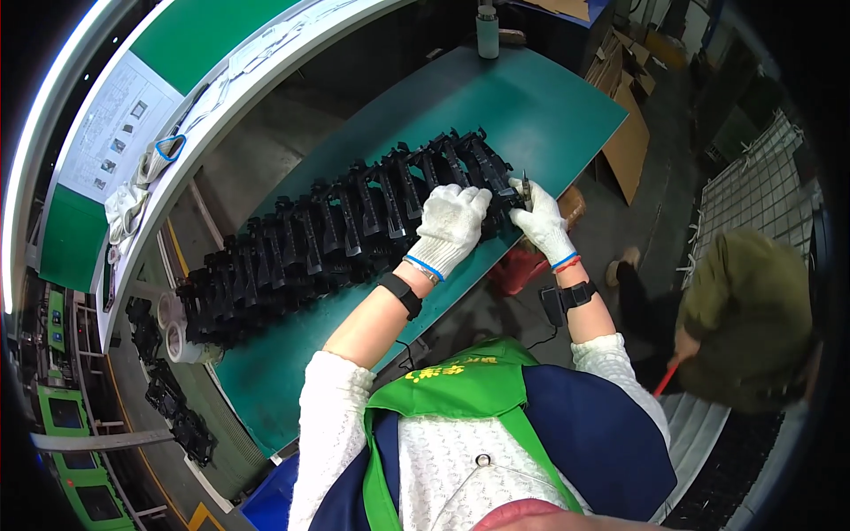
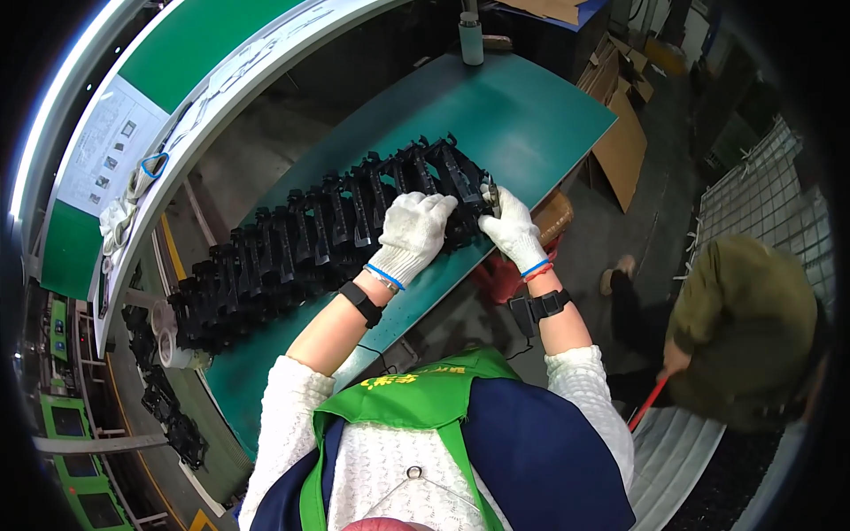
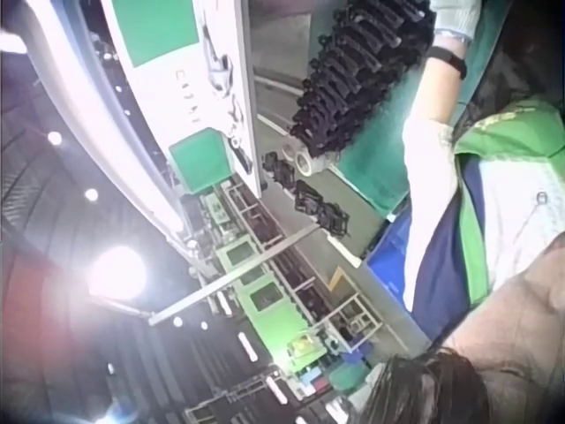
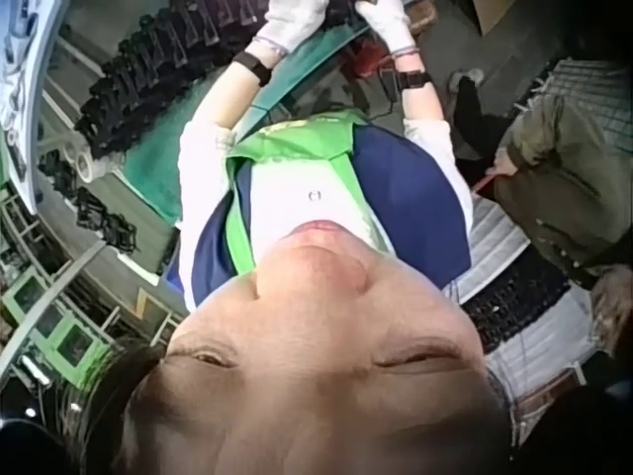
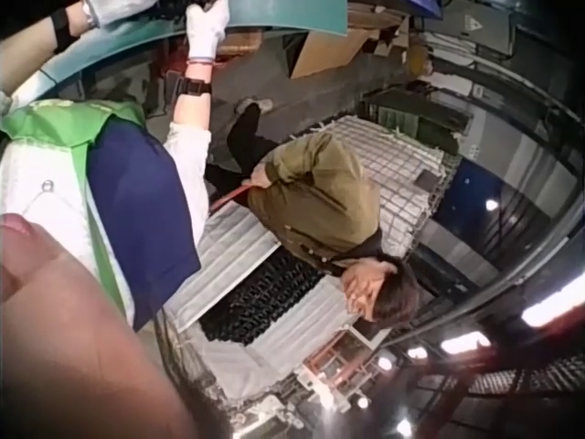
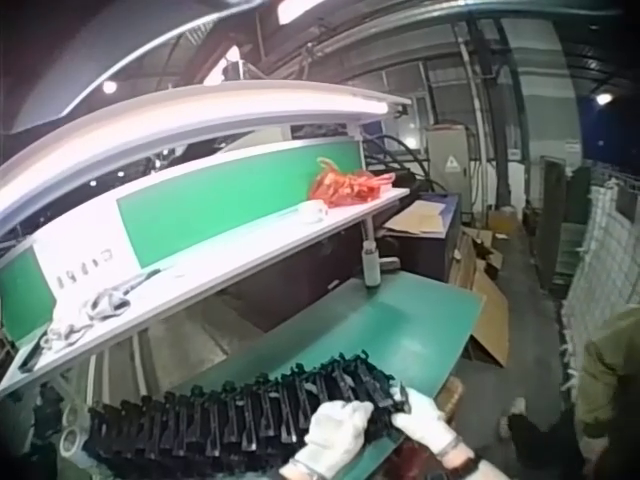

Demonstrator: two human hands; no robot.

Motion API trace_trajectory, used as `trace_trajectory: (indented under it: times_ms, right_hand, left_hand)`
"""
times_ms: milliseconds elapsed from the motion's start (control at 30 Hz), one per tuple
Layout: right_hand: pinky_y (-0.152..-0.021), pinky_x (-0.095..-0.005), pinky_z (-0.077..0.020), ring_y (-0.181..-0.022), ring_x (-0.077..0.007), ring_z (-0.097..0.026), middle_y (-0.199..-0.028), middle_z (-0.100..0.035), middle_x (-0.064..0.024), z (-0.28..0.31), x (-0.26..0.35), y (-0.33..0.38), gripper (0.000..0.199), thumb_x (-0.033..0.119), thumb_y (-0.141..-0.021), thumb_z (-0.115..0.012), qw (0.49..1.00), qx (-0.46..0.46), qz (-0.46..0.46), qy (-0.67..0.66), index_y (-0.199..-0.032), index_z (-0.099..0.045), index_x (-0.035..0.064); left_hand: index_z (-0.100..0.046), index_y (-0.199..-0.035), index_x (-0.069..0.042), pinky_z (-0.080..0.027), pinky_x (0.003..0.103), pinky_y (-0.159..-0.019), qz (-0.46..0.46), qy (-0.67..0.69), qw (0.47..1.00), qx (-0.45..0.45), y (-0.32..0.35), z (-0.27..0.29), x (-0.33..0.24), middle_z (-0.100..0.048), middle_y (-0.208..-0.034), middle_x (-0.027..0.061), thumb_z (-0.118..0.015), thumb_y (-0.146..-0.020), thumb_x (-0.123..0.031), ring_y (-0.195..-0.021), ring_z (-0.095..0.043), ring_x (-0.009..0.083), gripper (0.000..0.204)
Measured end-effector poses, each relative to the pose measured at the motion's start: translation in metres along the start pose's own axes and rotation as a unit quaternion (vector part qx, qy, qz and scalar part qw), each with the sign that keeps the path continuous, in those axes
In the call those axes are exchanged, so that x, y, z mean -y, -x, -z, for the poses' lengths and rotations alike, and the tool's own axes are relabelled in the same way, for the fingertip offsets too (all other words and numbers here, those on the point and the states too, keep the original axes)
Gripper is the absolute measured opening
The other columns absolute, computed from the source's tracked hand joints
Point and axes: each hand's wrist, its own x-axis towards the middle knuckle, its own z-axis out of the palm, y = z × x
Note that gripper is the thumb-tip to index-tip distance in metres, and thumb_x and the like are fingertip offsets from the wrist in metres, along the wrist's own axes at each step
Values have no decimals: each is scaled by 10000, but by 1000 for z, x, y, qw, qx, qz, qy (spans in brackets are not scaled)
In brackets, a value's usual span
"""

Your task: The person picks up plastic components from a conveyor belt, trims them using shears, and stacks them on a table before placing the stack into a large storage container.

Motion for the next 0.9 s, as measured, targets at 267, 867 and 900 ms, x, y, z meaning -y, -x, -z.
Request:
trace_trajectory:
  times_ms: [267,867,900]
  right_hand:
    - [-1037,-334,-524,-1156,-205,-697,-1257,-735,-90,11,22,17,572,-14,-826,-673,988,21,-90,-122,-1396,-628,15]
    - [-1080,-349,-502,-1247,-254,-657,-1355,-681,-142,1,6,14,620,123,-868,-798,999,23,0,44,-1438,-582,5]
    - [-1072,-333,-502,-1229,-223,-654,-1353,-676,-120,4,5,16,630,99,-871,-803,998,53,-31,-17,-1450,-572,-1]
  left_hand:
    - [-766,-1036,-106,-594,429,-750,4,-19,1000,-12,1,-1,4,-779,-972,64,-668,-810,-104,-849,-727,277,246]
    - [-713,-1182,-79,-549,466,-896,-19,42,996,-73,31,54,-30,-698,-1210,122,-773,-726,-82,-1051,-665,321,460]
    - [-706,-1198,-75,-541,470,-917,-32,62,995,-69,41,62,-33,-686,-1230,129,-780,-718,-78,-1079,-653,330,486]
